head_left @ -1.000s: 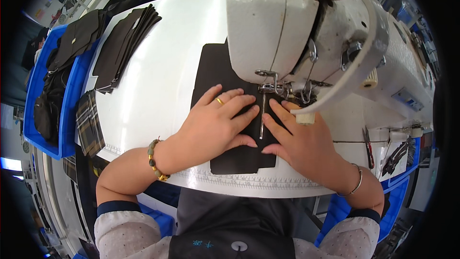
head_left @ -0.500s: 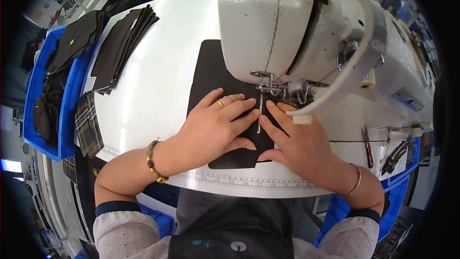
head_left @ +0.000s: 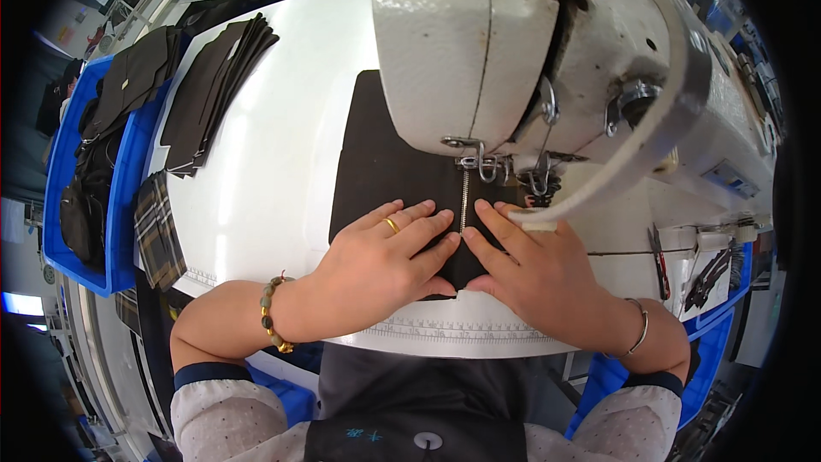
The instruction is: Sewing zippers onto fabric or leather panels using an industrial sewing machine.
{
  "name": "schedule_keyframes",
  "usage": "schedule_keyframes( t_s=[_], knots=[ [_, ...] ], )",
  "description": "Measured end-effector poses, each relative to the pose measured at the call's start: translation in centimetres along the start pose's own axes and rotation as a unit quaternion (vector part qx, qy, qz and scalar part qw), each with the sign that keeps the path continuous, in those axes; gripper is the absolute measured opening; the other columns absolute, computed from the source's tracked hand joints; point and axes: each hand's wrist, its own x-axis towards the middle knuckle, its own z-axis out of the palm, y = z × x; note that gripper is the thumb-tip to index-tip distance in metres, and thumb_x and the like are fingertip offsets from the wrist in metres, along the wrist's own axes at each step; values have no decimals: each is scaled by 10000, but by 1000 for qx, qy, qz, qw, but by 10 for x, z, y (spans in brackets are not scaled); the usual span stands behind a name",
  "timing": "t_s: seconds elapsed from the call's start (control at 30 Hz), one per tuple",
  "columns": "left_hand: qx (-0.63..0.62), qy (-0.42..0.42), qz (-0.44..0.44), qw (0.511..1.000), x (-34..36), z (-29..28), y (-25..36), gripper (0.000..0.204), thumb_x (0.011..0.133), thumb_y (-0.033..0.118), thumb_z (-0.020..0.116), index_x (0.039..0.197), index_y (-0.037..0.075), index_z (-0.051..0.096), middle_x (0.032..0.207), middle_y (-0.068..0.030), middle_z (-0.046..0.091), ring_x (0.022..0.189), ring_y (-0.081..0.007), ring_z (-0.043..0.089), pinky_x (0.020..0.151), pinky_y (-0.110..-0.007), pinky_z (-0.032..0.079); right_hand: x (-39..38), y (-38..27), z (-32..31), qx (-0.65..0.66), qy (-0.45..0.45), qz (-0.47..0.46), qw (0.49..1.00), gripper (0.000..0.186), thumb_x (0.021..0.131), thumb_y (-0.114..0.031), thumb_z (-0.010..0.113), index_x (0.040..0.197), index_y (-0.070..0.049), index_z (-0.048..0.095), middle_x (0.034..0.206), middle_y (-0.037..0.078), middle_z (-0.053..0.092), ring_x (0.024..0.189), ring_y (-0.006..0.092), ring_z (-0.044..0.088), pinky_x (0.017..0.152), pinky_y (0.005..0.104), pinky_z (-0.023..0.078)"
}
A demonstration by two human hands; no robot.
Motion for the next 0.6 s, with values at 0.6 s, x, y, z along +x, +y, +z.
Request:
schedule_keyframes(
  t_s=[0.6],
  knots=[
    [-24, -20, -4, 1000, -5, 0, 6, 714, 744, 511, 790, 1181, -32, 635, 1195, -154, 636, 1095, -327, 670, 1037, -420, 518, 1, 0, 4, -46, -17, 8, 999, 770, 658, -485, 833, 1289, -73, 675, 1287, 116, 567, 1118, 290, 629, 943, 459, 545]
  ],
)
